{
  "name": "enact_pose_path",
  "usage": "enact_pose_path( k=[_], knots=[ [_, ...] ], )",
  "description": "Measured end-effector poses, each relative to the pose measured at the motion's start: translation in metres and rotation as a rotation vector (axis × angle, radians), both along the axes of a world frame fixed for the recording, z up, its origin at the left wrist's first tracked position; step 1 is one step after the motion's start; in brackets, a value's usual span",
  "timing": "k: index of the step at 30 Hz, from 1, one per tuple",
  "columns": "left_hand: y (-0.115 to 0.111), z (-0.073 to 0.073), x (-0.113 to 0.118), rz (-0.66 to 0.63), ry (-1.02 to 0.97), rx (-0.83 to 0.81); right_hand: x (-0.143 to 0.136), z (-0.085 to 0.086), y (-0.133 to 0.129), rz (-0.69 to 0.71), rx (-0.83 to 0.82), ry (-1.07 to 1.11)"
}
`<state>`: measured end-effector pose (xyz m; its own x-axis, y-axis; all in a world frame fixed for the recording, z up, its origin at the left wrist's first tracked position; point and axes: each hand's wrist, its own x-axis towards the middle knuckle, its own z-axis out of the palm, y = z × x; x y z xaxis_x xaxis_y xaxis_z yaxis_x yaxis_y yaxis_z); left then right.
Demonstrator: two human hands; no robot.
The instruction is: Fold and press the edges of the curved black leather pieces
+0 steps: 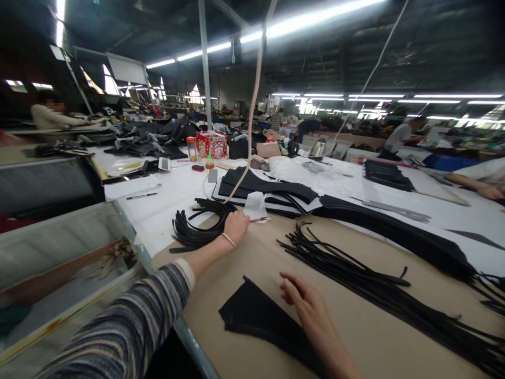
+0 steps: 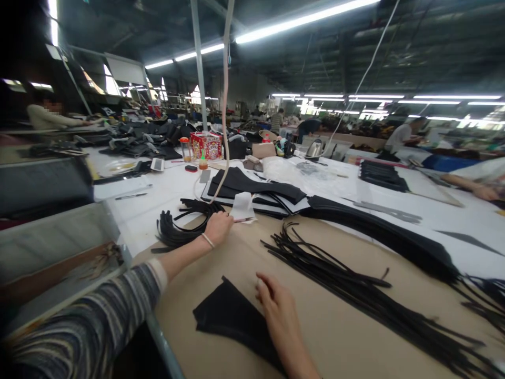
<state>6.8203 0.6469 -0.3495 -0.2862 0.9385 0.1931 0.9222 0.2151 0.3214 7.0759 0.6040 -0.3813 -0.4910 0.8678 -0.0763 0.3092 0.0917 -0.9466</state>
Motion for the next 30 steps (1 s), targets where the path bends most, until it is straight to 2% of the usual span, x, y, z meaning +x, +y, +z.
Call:
enact_pose_path(
  k=[3,7,10,12,14,16,18,20,24,30],
  knots=[
    [-0.044,0.004,0.017,-0.053,-0.132,-0.007,-0.024,0.007,0.002,-0.001,-0.144,0.142],
    [-0.099,0.007,0.048,-0.234,-0.356,-0.014,-0.058,0.015,-0.003,0.041,-0.324,0.375],
    [-0.124,0.006,0.059,-0.302,-0.503,0.016,-0.069,0.018,-0.005,0.025,-0.368,0.479],
    [-0.135,0.002,0.058,-0.269,-0.568,0.020,-0.067,0.017,-0.004,0.008,-0.317,0.464],
    [-0.144,-0.005,0.054,-0.157,-0.567,0.011,-0.060,0.013,0.000,-0.001,-0.191,0.368],
    [-0.152,-0.014,0.051,-0.038,-0.533,0.007,-0.052,0.010,0.004,0.046,0.029,0.116],
    [-0.158,-0.022,0.048,0.021,-0.500,0.005,-0.046,0.007,0.007,0.122,0.234,-0.180],
    [-0.160,-0.027,0.047,0.044,-0.475,-0.004,-0.044,0.006,0.007,0.211,0.362,-0.398],
    [-0.157,-0.026,0.053,0.069,-0.400,-0.030,-0.052,0.005,0.001,0.290,0.424,-0.550],
    [-0.158,-0.028,0.068,0.111,-0.340,-0.028,-0.069,0.008,-0.006,0.260,0.423,-0.678]
  ],
)
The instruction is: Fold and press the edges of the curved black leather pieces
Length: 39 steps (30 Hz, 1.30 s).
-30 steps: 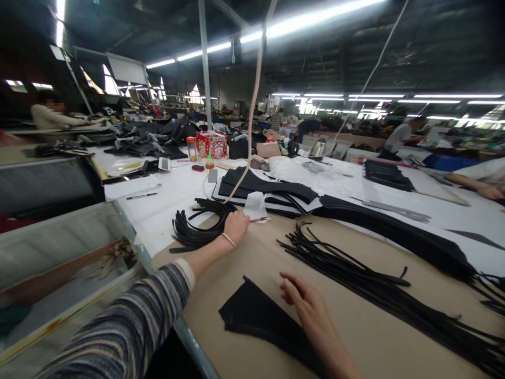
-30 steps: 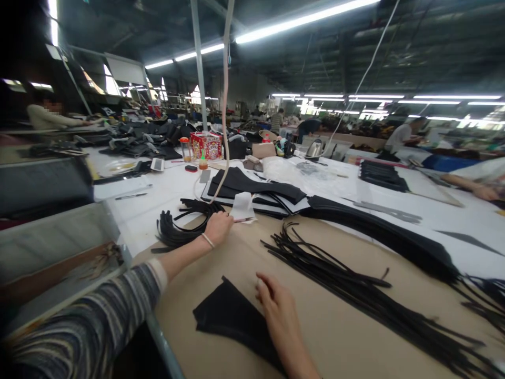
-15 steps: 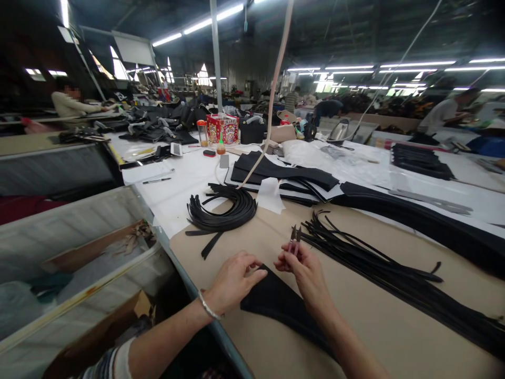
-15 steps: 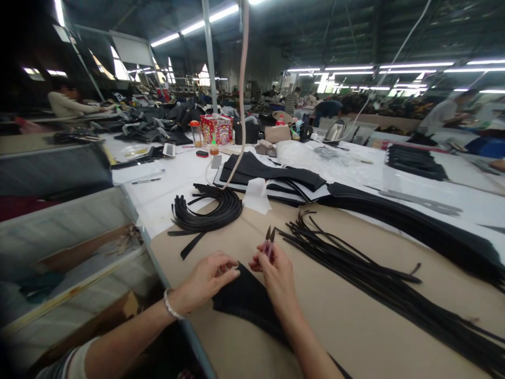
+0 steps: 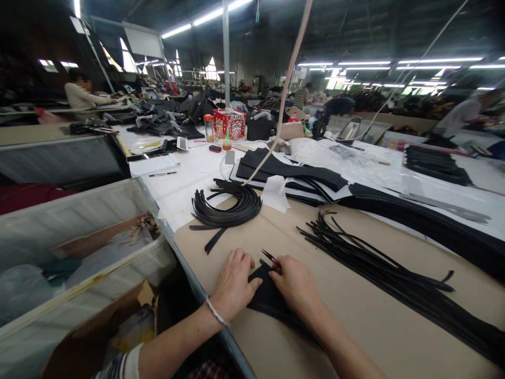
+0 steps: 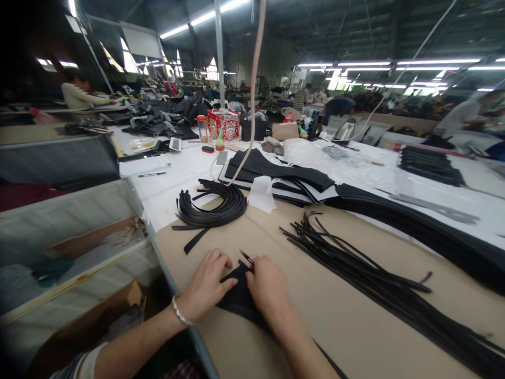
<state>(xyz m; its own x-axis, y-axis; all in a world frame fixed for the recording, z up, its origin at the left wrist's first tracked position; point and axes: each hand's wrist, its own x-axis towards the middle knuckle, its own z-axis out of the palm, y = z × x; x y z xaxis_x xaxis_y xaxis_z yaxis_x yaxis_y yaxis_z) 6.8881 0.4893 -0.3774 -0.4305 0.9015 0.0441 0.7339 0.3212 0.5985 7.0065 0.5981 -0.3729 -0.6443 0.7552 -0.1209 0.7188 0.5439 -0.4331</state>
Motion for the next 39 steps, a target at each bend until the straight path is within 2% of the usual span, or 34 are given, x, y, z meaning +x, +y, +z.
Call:
enact_pose_path(
  k=[6,11,17,22,24,30,34,39],
  knots=[
    [-0.004,-0.002,0.002,0.024,-0.059,0.038,-0.003,0.002,0.004,-0.029,-0.078,0.024],
    [0.002,-0.004,-0.001,0.022,-0.242,0.088,0.005,0.000,0.003,-0.004,-0.139,0.165],
    [0.018,-0.012,-0.001,-0.010,-0.682,0.134,0.014,-0.001,0.011,0.088,-0.332,0.354],
    [0.020,-0.002,0.004,-0.028,-1.097,0.158,0.023,0.014,0.018,0.177,-0.458,0.471],
    [0.019,0.003,0.005,-0.021,-1.174,0.188,0.029,0.027,0.020,0.213,-0.406,0.437],
    [0.017,0.014,0.007,-0.028,-1.247,0.237,0.042,0.065,0.033,0.368,-0.068,0.142],
    [0.016,0.021,0.008,-0.065,-1.259,0.236,0.042,0.076,0.043,0.401,0.111,-0.055],
    [0.016,0.022,0.009,-0.094,-1.244,0.230,0.035,0.084,0.054,0.502,0.158,-0.124]
  ],
)
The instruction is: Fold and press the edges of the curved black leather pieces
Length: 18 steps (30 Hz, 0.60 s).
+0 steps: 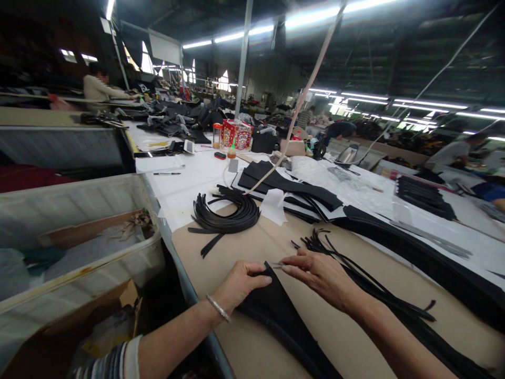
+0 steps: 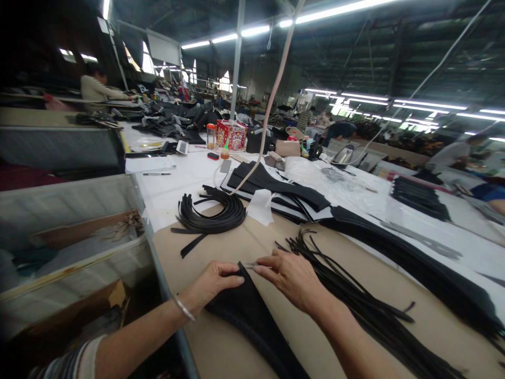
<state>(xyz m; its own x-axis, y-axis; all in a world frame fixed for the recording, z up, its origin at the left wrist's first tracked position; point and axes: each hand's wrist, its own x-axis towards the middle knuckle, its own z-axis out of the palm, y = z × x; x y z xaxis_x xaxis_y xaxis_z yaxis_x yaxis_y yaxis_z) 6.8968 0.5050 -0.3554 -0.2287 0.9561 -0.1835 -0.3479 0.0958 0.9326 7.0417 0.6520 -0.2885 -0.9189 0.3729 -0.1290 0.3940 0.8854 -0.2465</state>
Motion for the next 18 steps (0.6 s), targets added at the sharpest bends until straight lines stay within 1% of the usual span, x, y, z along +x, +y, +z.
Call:
enact_pose_path(
  k=[7,11,18],
  knots=[
    [0.003,-0.010,-0.003,-0.009,0.075,0.009,-0.011,0.013,0.004,0.128,0.005,-0.076],
    [0.004,-0.011,-0.003,-0.025,0.095,0.015,-0.015,0.018,0.005,0.205,0.016,-0.091],
    [0.003,-0.013,-0.003,-0.068,0.097,0.035,-0.018,0.023,0.008,0.246,0.035,-0.110]
  ],
)
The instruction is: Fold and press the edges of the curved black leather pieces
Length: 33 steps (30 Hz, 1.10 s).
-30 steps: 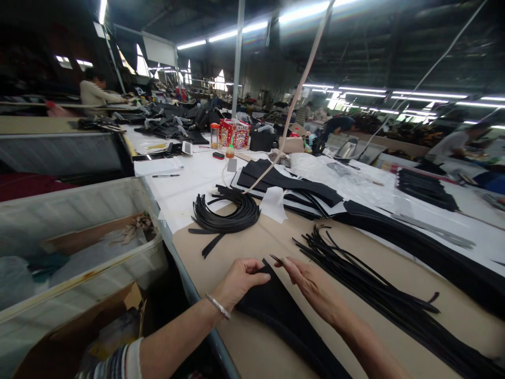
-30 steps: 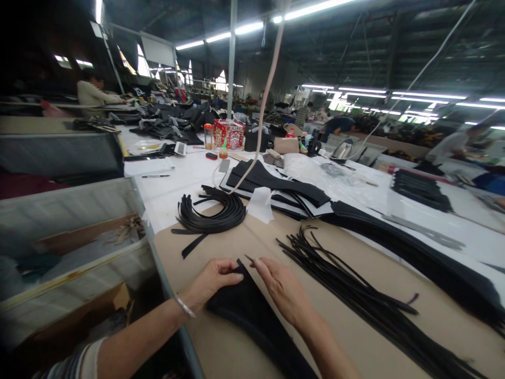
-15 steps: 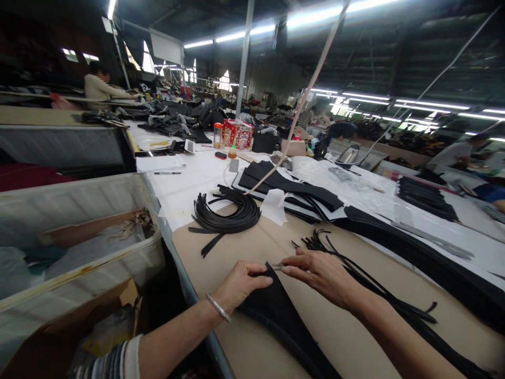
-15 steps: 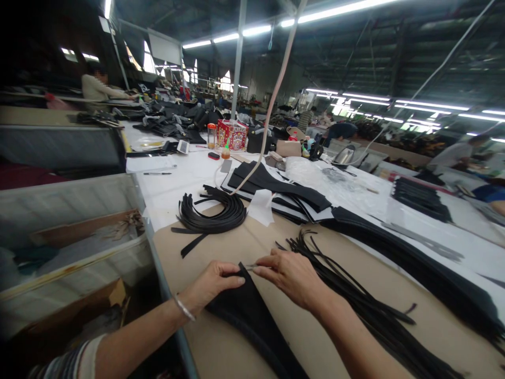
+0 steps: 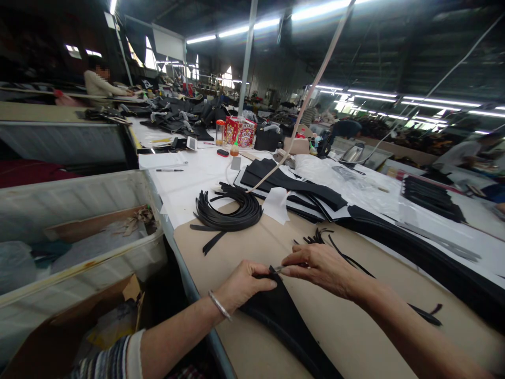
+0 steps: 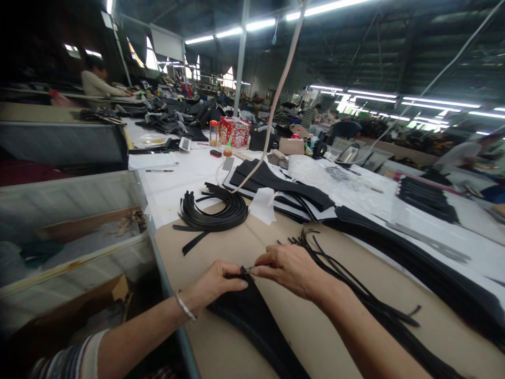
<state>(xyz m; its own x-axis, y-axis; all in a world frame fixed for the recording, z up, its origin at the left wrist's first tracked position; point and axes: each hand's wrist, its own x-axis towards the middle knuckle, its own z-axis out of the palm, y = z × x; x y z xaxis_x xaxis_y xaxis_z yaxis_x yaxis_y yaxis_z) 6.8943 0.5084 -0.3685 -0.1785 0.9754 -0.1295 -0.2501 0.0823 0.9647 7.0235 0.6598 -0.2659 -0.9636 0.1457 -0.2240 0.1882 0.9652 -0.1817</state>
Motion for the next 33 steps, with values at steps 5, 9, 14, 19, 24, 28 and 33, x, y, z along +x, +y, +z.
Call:
enact_pose_path(
  k=[5,9,14,19,24,28,33],
  knots=[
    [-0.001,0.000,0.001,-0.039,0.001,0.003,-0.001,0.006,0.000,0.005,-0.025,-0.023],
    [-0.001,0.000,0.001,-0.053,0.006,-0.012,-0.001,0.007,0.002,0.020,-0.063,-0.042],
    [-0.001,0.002,0.000,-0.074,0.014,-0.018,-0.001,0.009,-0.001,0.041,-0.085,-0.049],
    [-0.001,0.004,0.001,-0.095,0.017,-0.024,-0.001,0.012,-0.003,0.048,-0.070,-0.043],
    [-0.001,0.004,0.002,-0.095,0.015,-0.026,0.000,0.011,-0.001,0.058,-0.064,-0.025],
    [-0.001,0.007,0.002,-0.099,0.004,-0.023,0.002,0.010,-0.002,0.032,-0.058,-0.026],
    [-0.002,0.009,0.004,-0.091,0.011,-0.009,0.004,0.012,-0.006,0.012,-0.048,-0.016]
  ],
)
